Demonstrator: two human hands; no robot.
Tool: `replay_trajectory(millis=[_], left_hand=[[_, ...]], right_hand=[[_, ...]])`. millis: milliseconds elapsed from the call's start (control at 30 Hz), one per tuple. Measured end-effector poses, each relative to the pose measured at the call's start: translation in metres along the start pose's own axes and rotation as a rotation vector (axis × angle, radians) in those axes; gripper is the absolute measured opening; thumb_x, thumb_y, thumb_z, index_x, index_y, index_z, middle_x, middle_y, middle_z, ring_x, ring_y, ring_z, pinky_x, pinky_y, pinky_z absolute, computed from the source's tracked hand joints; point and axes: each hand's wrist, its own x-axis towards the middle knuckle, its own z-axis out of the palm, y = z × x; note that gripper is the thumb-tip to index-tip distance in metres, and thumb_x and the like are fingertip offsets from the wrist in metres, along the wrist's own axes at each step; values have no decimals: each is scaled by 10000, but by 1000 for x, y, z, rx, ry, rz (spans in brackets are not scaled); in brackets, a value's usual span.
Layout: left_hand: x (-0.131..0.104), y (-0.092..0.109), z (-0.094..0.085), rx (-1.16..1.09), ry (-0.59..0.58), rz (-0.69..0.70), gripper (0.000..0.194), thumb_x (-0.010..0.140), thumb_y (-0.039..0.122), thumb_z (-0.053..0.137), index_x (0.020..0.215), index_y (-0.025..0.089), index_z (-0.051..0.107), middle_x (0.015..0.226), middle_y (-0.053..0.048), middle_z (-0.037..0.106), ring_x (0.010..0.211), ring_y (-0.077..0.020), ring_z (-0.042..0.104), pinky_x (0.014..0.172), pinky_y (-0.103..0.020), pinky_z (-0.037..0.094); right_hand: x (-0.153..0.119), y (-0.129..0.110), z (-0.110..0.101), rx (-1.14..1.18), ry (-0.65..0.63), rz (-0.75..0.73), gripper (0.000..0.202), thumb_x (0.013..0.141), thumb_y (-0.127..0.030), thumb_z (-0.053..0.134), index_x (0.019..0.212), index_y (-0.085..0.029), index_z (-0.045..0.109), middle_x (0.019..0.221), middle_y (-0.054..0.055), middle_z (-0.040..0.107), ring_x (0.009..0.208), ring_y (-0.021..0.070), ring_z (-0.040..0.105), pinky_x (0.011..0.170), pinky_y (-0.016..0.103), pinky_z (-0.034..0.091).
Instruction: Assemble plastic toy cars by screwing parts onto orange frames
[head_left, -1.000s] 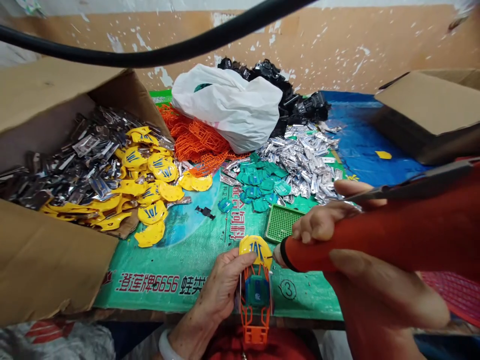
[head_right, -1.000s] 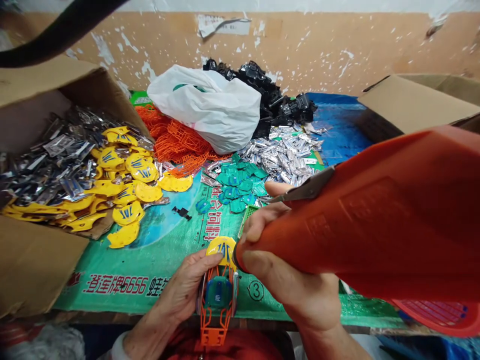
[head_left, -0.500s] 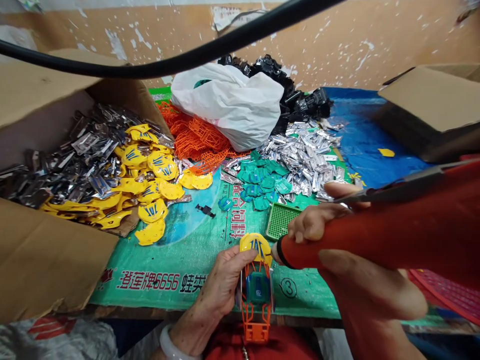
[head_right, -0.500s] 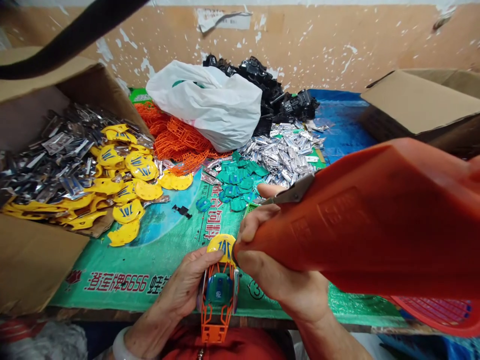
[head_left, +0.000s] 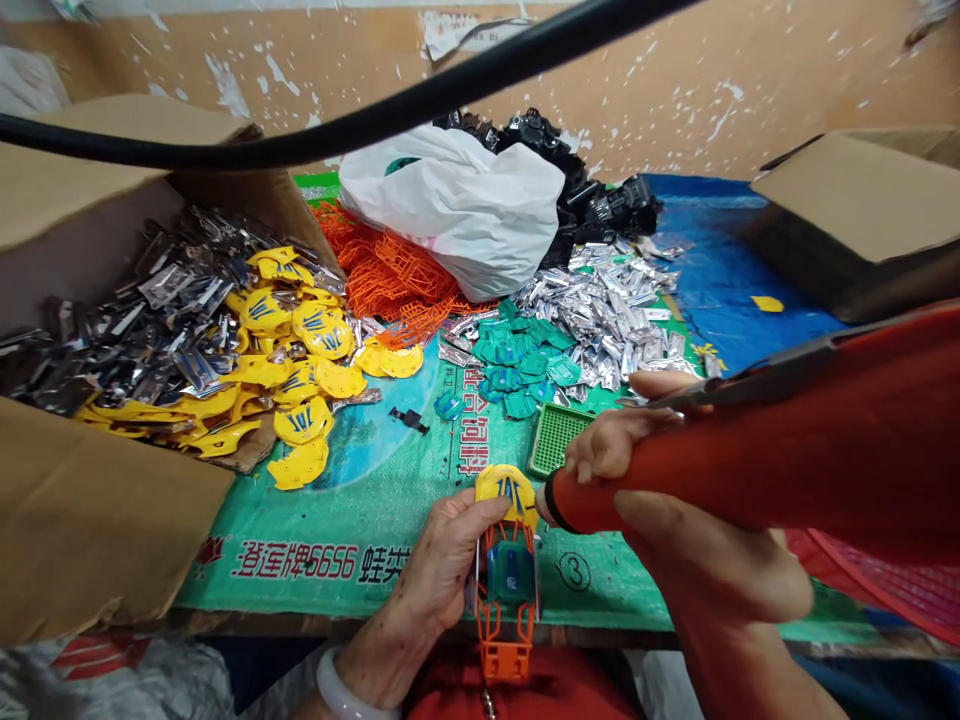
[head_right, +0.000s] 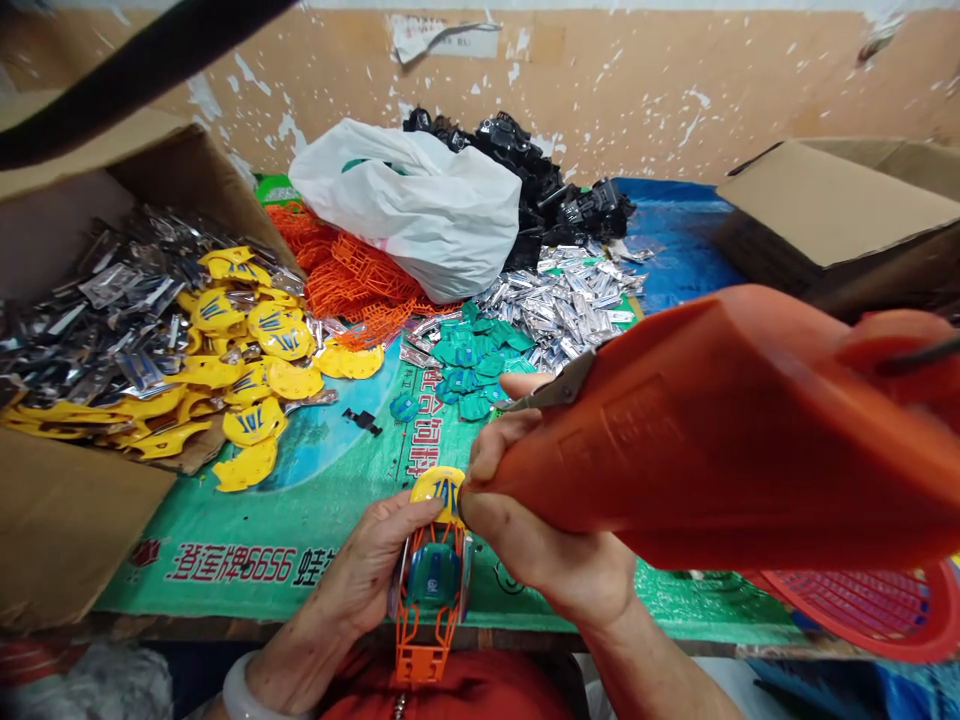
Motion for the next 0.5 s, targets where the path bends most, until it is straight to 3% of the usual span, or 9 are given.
replay_trajectory(millis=[500], left_hand=[[-3,4,1,-35,30,20,222,629,271,783,717,113,654,515,18,622,421,-80,539,417,-173,404]], right_hand=[[0,3,3,-45,-14,-59,470,714,-365,745,1142,-352,550,740,-19,583,713,176,558,728,374,493]])
